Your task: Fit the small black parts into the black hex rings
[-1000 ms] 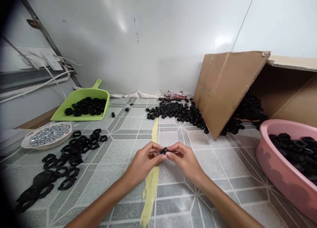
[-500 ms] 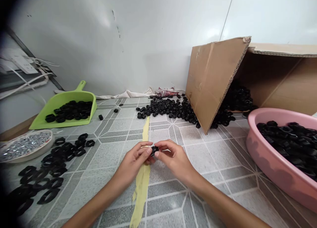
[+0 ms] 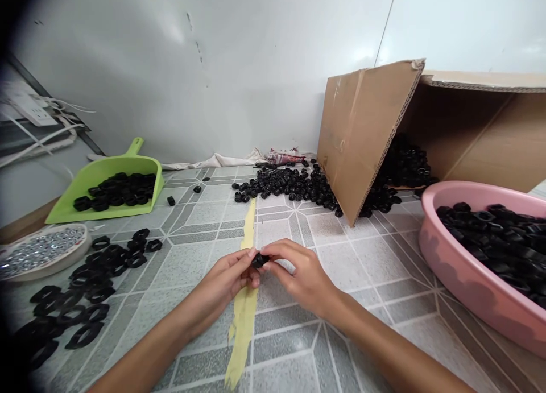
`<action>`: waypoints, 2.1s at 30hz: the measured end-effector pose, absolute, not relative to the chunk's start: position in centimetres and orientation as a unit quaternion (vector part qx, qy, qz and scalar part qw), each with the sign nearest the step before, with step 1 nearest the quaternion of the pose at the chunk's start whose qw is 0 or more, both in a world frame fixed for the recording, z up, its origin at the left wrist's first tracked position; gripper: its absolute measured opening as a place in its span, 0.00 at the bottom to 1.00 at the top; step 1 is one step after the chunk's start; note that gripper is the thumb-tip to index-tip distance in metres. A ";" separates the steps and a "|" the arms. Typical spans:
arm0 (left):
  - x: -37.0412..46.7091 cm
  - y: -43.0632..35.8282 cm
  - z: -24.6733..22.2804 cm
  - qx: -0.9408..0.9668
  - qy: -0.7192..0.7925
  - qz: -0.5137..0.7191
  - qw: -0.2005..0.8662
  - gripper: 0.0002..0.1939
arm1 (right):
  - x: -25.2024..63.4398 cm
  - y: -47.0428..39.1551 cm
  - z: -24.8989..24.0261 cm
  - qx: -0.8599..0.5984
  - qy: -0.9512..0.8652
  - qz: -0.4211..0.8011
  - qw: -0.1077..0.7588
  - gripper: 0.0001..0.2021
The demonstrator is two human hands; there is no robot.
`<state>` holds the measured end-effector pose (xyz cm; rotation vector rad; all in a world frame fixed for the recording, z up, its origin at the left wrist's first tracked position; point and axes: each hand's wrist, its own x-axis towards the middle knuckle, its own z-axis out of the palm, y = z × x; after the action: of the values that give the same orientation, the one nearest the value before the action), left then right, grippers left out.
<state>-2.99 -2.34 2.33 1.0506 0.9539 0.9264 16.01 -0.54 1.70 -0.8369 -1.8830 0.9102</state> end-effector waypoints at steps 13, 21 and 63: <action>-2.9 -2.4 1.6 0.457 0.423 0.448 0.641 0.15 | 16.5 -0.3 1.7 -0.371 -0.793 0.291 0.384 0.06; -2.7 -2.4 1.7 0.461 0.423 0.475 0.619 0.13 | 16.1 -0.7 1.1 -0.351 -0.792 0.286 0.411 0.08; -2.1 -2.5 0.8 0.402 0.430 0.488 0.644 0.18 | 16.8 0.7 1.5 -0.430 -0.694 0.489 0.307 0.18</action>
<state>-2.07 -2.45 0.78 0.9160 0.9782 1.1115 16.79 0.65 1.51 -1.1380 -1.8368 1.2931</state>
